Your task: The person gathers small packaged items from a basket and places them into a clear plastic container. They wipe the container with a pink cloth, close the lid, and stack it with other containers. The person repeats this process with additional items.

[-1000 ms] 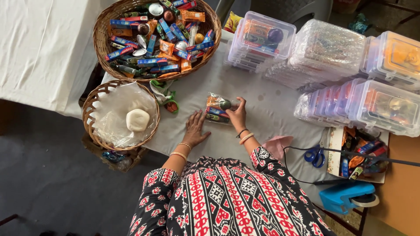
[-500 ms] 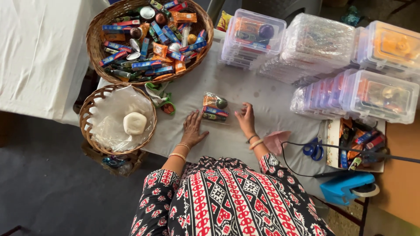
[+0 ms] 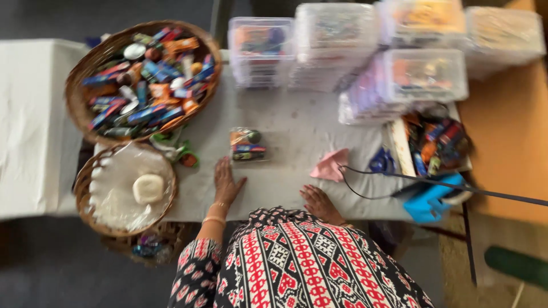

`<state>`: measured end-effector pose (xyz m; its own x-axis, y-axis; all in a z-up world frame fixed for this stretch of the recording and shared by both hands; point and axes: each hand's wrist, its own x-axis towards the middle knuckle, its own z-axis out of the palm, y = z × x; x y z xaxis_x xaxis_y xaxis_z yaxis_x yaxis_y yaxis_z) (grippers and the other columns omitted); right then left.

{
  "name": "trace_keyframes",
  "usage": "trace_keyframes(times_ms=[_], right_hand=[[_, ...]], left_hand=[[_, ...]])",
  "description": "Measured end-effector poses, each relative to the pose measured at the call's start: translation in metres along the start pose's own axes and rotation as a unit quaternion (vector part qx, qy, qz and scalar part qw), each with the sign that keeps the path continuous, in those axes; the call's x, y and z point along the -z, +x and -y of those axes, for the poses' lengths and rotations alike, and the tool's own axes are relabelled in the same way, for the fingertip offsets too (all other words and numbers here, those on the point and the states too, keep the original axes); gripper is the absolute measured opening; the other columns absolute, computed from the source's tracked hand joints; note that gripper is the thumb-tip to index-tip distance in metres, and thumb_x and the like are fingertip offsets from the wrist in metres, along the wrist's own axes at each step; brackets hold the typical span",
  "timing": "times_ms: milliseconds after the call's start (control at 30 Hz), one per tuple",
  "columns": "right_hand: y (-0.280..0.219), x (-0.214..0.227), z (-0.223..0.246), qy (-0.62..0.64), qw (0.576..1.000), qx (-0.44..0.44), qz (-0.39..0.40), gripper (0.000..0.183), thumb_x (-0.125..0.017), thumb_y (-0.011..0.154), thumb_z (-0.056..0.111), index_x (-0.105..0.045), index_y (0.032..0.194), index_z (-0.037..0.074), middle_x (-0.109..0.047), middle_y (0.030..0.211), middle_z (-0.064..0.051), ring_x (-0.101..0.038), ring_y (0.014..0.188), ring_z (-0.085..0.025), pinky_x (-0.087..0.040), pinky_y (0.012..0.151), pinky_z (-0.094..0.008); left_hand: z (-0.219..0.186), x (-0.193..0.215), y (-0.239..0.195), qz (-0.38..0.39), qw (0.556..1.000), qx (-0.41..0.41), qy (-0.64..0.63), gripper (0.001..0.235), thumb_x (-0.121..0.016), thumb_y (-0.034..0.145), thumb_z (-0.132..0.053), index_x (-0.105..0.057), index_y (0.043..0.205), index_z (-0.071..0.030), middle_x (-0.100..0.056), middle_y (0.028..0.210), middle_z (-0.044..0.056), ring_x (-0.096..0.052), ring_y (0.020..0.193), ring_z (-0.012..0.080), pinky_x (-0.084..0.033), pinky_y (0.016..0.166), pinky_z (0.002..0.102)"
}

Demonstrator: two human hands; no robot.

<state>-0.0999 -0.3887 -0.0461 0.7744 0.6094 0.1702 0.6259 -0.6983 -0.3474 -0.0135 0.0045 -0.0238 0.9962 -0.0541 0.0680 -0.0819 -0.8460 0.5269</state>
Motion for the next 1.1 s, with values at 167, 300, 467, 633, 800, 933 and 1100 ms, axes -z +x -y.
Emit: trace_keyframes(times_ms=[167,300,467,633,800,933,1100], right_hand=[[-0.059,0.037,0.008,-0.008,0.998,-0.065,-0.018,0.056,-0.060,0.094,0.023,-0.047,0.147,0.010,-0.045,0.152,-0.012,-0.041,0.142,-0.028,-0.032,0.120,-0.044],[-0.095,0.053,0.009,-0.019,0.993,-0.106,-0.043,0.053,-0.060,0.093,0.017,-0.052,0.144,0.010,-0.047,0.150,-0.012,-0.042,0.139,-0.028,-0.033,0.117,-0.044],[-0.114,0.073,0.016,-0.017,0.983,-0.169,-0.074,0.048,-0.057,0.093,0.013,-0.054,0.141,0.010,-0.049,0.147,-0.010,-0.044,0.140,-0.027,-0.033,0.120,-0.043],[-0.120,0.084,0.022,-0.033,0.976,-0.195,-0.086,0.046,-0.058,0.090,0.011,-0.057,0.136,0.007,-0.053,0.142,-0.013,-0.047,0.135,-0.030,-0.035,0.117,-0.045],[-0.140,0.116,0.004,0.019,0.894,-0.374,-0.247,0.021,-0.064,0.094,0.015,-0.065,0.114,0.009,-0.064,0.121,-0.011,-0.059,0.118,-0.032,-0.047,0.105,-0.044],[-0.144,0.184,-0.036,-0.102,0.843,-0.377,-0.370,0.019,-0.062,0.099,0.011,-0.061,0.117,0.006,-0.061,0.121,-0.014,-0.056,0.120,-0.037,-0.044,0.108,-0.050],[-0.153,0.292,-0.096,-0.169,0.687,-0.488,-0.511,0.037,-0.064,0.110,0.024,-0.056,0.142,0.007,-0.048,0.147,-0.019,-0.040,0.145,-0.037,-0.028,0.122,-0.056]], left_hand=[[-0.005,0.015,-0.044,0.052,0.995,0.005,0.083,0.087,-0.064,0.091,-0.043,-0.025,0.159,-0.006,-0.028,0.165,0.015,-0.019,0.154,0.0348,-0.013,0.125,0.048],[0.013,0.023,-0.076,0.077,0.988,-0.028,0.127,0.078,-0.054,0.096,-0.047,-0.024,0.161,-0.015,-0.023,0.167,0.014,-0.017,0.155,0.0357,-0.011,0.124,0.052],[0.024,0.025,-0.079,0.115,0.979,-0.023,0.168,0.080,-0.055,0.093,-0.048,-0.024,0.160,-0.020,-0.022,0.167,0.012,-0.017,0.154,0.0365,-0.012,0.122,0.054],[0.002,0.040,-0.069,0.175,0.959,0.024,0.220,0.084,-0.062,0.088,-0.048,-0.025,0.159,-0.020,-0.023,0.165,0.013,-0.018,0.153,0.0393,-0.021,0.120,0.056],[-0.046,0.070,-0.062,0.279,0.930,0.098,0.217,0.090,-0.074,0.085,-0.035,-0.024,0.160,-0.024,-0.024,0.167,0.013,-0.026,0.150,0.0481,-0.040,0.113,0.053],[-0.037,0.062,-0.062,0.297,0.919,0.102,0.240,0.095,-0.077,0.084,-0.034,-0.022,0.160,-0.025,-0.023,0.167,0.013,-0.028,0.149,0.0495,-0.044,0.112,0.050],[-0.034,0.059,-0.058,0.297,0.919,0.087,0.242,0.099,-0.079,0.082,-0.036,-0.021,0.160,-0.023,-0.022,0.167,0.018,-0.029,0.146,0.0530,-0.035,0.119,0.048]])
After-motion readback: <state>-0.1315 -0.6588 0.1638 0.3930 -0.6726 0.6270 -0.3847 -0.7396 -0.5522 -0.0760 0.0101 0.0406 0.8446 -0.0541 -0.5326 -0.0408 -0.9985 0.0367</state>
